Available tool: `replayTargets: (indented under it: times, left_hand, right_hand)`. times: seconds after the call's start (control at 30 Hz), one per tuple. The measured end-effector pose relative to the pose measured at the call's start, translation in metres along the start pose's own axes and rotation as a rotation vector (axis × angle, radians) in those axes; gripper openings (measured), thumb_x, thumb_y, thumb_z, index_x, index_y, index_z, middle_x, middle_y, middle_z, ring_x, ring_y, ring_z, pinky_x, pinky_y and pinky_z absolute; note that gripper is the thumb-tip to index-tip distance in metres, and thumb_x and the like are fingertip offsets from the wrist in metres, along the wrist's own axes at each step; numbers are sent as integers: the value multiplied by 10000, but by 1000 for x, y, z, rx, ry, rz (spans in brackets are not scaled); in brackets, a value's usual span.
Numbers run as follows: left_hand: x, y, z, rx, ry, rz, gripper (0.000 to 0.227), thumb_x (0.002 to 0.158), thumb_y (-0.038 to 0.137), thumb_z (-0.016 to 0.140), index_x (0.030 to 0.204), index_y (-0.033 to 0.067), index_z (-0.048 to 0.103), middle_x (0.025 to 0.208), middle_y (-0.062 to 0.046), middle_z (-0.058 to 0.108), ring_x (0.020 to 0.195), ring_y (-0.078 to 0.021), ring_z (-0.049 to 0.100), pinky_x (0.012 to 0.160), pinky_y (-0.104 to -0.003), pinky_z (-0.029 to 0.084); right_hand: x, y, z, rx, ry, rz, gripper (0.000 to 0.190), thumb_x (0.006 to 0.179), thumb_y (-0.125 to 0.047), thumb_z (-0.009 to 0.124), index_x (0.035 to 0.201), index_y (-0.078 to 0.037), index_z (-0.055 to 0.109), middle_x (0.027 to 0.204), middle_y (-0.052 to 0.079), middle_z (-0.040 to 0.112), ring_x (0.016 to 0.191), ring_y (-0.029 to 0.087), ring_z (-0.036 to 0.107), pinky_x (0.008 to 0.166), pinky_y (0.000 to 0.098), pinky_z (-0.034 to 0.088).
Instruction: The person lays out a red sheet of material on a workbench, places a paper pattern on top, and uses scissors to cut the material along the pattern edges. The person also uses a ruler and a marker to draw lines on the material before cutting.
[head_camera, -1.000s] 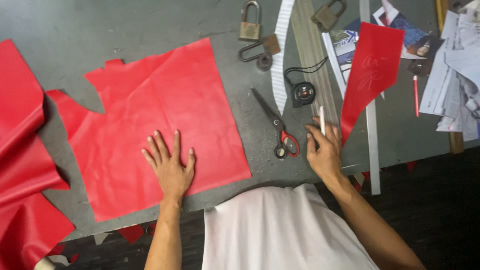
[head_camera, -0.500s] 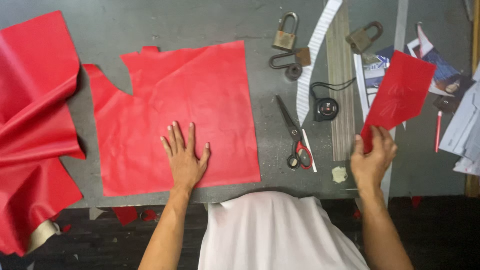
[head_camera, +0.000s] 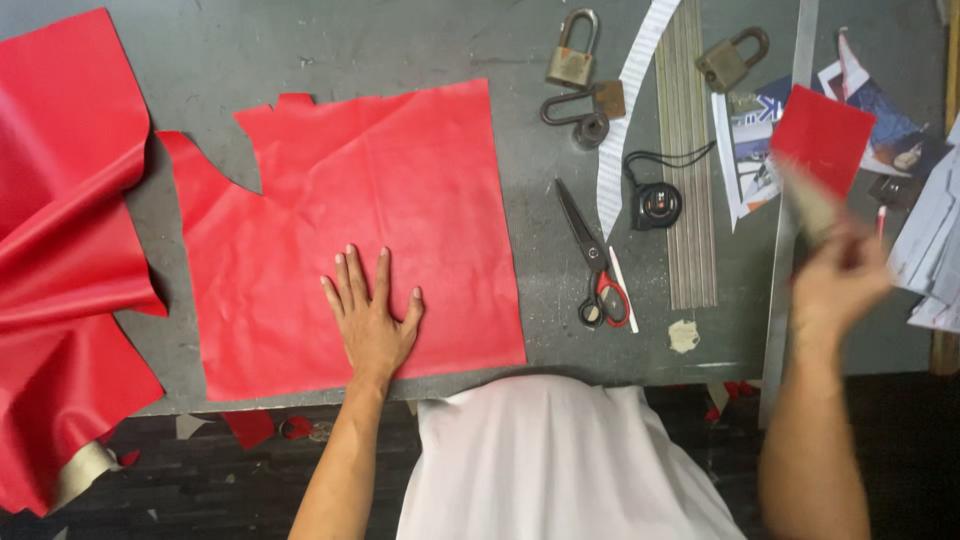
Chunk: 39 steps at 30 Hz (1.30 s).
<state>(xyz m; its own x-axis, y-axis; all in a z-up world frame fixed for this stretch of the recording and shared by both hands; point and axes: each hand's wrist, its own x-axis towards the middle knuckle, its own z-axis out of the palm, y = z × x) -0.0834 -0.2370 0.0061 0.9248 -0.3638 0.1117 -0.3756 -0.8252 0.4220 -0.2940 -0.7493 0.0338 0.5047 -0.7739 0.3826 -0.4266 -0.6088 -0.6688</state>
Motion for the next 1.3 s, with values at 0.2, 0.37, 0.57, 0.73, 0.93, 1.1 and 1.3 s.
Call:
replayTargets:
  times: [0.2, 0.37, 0.57, 0.73, 0.93, 1.1, 1.3]
  left_hand:
    - [1, 4, -1, -28, 30, 6, 715, 903, 403, 708, 1530, 133, 498, 1666, -248, 253, 1554, -421, 215, 1267, -602, 105]
    - [-3, -3, 3, -31, 66, 11, 672, 926, 385, 710, 1519, 137, 519, 1663, -226, 282, 1552, -409, 240, 1269, -600, 126]
    - [-5, -9, 7, -79, 152, -34, 623, 959, 348, 707, 1504, 109, 523, 1651, -187, 338, 1550, -375, 289, 1279, -592, 166]
    - [-5, -5, 7, -130, 162, -60, 621, 947, 339, 713, 1495, 112, 528, 1636, -176, 354, 1537, -361, 310, 1286, -573, 187]
    - [-4, -2, 3, -111, 135, -66, 603, 960, 316, 712, 1497, 107, 532, 1644, -182, 348, 1541, -359, 296, 1280, -572, 168]
    - [2, 21, -2, -135, 98, 43, 645, 959, 340, 710, 1509, 81, 496, 1653, -197, 319, 1561, -379, 249, 1272, -605, 130]
    - [16, 48, 8, -208, -94, 194, 780, 942, 476, 731, 1563, 103, 441, 1672, -187, 280, 1573, -358, 222, 1274, -614, 122]
  right_hand:
    - [64, -110, 6, 316, -40, -189, 246, 1120, 72, 593, 1366, 56, 607, 1268, 124, 685, 1145, 205, 710, 980, 323, 593]
    - [71, -232, 37, 744, -291, -245, 274, 1139, 151, 526, 1405, 94, 555, 1341, 164, 616, 1201, 220, 628, 1059, 308, 521]
    - [12, -301, 57, 981, -365, -102, 326, 1112, 66, 571, 1436, 30, 560, 1372, 95, 602, 1095, 151, 617, 894, 260, 550]
    - [-96, -274, 95, 842, -713, 315, 467, 1018, -113, 664, 1460, -10, 554, 1371, 72, 667, 1206, 138, 633, 1038, 297, 511]
    - [-161, -208, 133, 679, -1192, 665, 377, 1010, -163, 630, 1359, -21, 650, 1277, 100, 693, 1121, 129, 656, 942, 296, 542]
    - [-159, -189, 144, 649, -1127, 478, 426, 942, -32, 688, 1361, 7, 621, 1295, 122, 647, 1093, 143, 643, 928, 279, 516]
    - [-160, -196, 146, 660, -1099, 419, 486, 915, -2, 688, 1384, -11, 561, 1275, 113, 625, 1047, 137, 693, 818, 239, 581]
